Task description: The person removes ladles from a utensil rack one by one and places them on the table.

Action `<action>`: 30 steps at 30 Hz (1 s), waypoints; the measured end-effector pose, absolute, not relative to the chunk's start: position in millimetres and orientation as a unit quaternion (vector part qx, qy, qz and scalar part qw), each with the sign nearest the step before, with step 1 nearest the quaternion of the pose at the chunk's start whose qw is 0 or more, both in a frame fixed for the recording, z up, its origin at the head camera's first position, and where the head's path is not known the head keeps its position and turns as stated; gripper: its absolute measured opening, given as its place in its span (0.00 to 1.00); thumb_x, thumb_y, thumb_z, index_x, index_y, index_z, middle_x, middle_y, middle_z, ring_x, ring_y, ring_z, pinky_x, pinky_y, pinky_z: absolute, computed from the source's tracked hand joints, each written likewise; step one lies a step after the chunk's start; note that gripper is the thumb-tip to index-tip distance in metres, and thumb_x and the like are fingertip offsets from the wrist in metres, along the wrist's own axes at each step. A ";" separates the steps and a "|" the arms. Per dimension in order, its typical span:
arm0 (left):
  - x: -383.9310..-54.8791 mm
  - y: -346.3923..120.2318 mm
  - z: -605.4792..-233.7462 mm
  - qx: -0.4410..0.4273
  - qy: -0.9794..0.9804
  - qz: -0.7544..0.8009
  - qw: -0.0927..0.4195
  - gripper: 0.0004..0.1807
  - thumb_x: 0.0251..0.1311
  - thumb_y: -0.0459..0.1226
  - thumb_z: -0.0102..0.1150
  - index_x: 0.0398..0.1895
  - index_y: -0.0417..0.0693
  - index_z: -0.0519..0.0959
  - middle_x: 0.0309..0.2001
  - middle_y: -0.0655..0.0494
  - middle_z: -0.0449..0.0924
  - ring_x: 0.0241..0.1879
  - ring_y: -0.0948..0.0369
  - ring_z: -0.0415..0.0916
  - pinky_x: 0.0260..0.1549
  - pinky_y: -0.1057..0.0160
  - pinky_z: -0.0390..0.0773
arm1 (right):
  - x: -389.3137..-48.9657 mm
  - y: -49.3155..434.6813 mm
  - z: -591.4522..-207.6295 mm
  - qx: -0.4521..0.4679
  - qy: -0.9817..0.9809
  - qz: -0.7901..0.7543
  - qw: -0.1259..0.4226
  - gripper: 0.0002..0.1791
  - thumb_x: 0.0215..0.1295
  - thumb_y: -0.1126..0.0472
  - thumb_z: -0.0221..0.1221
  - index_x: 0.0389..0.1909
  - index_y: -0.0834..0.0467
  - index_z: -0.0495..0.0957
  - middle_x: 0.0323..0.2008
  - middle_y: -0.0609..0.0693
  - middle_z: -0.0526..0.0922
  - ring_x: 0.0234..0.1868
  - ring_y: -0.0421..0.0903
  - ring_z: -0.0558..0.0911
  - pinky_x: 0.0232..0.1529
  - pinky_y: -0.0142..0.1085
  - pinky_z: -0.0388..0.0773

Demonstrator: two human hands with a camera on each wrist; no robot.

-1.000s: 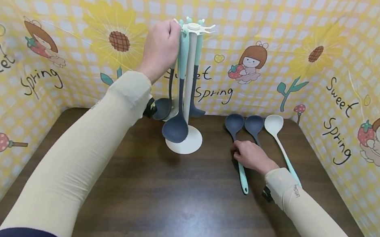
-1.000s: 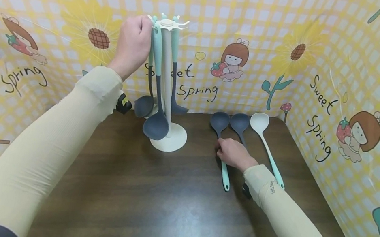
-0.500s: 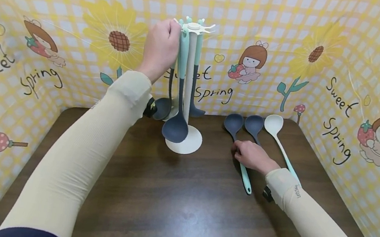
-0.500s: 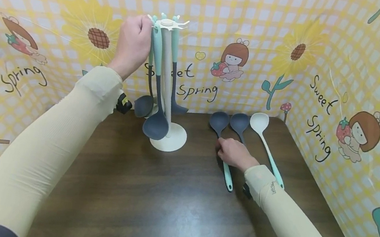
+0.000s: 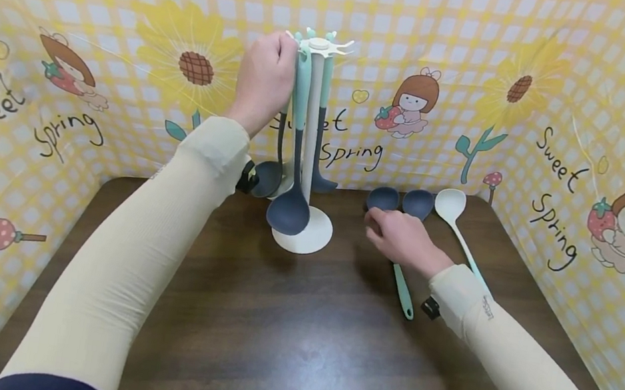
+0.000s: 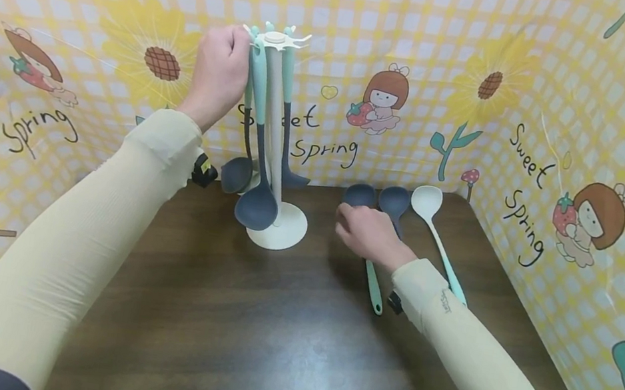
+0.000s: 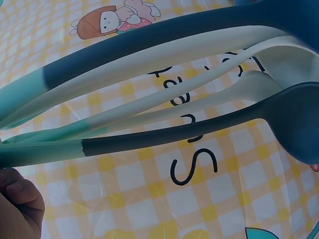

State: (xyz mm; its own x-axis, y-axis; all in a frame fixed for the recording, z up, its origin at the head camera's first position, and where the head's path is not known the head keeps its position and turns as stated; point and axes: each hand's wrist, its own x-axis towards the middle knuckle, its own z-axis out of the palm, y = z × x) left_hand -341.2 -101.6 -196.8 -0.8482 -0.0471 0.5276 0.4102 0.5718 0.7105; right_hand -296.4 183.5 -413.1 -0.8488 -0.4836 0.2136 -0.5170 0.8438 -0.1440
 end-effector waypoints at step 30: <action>-341.7 -101.2 -196.0 -0.101 -0.854 -0.445 0.249 0.24 0.78 0.46 0.29 0.20 0.49 0.62 0.19 0.56 0.61 0.18 0.62 0.59 0.18 0.67 0.60 | -340.4 91.8 -335.7 0.231 -0.919 0.305 0.094 0.24 0.78 0.51 0.47 0.71 0.52 0.68 0.37 0.48 0.84 0.29 0.45 0.79 0.32 0.39 0.74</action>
